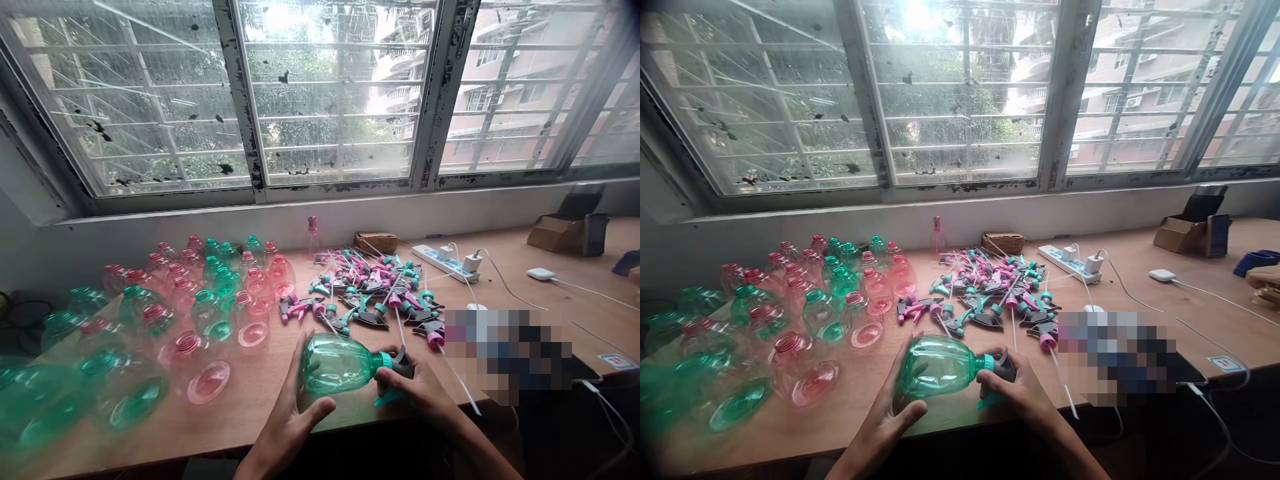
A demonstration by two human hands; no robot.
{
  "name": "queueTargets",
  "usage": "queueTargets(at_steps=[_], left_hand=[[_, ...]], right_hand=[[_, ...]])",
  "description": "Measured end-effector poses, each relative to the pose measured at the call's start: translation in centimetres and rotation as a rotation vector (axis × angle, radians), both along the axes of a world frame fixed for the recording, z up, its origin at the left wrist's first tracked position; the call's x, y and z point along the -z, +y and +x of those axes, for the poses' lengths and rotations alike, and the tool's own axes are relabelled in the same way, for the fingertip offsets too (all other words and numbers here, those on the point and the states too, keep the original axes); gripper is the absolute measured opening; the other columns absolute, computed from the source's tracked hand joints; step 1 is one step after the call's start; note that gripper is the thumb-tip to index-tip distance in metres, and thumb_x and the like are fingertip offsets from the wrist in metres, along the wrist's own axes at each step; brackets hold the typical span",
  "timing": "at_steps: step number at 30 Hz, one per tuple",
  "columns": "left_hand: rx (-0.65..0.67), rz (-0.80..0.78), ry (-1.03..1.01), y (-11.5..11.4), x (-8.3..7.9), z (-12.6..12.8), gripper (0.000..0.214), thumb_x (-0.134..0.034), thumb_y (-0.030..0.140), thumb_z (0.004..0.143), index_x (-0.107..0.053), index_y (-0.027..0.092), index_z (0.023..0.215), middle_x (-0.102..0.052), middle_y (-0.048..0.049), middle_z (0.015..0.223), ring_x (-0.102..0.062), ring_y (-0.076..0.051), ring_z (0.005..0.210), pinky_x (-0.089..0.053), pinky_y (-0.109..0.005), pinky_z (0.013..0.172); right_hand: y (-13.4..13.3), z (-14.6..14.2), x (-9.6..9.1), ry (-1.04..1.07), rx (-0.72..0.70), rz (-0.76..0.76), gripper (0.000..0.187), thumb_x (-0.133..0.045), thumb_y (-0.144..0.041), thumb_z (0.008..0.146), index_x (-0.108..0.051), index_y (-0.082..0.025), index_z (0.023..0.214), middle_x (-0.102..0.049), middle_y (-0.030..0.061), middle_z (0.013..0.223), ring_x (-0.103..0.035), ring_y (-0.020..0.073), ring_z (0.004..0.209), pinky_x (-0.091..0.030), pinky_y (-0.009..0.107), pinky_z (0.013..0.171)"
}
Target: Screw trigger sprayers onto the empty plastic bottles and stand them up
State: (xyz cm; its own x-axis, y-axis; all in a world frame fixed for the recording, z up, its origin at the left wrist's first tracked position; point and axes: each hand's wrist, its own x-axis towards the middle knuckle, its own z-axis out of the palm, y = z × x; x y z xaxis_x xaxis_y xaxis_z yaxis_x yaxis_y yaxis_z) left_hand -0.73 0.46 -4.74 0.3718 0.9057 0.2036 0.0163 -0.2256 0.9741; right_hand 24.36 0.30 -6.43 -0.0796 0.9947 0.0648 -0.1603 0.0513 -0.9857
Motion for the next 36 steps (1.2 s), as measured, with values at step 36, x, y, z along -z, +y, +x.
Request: queueTargets(at_steps=[36], left_hand=[[0.000,-0.033,-0.018,-0.18,-0.55,0.26,0.099,-0.073,0.040,0.084,-0.007,0.031,0.158,-0.021,-0.0098,0.164,-0.023,-0.034,0.149,-0.023,-0.047,0.121]], right_hand=[[0.15,0.19,0.30,0.008,-0.041,0.005,0.043,-0.081,-0.047,0.075,-0.064,-0.017,0.100,-0.073,0.0022,0.064,-0.069,0.0220,0.060,-0.056,0.032,0.059]])
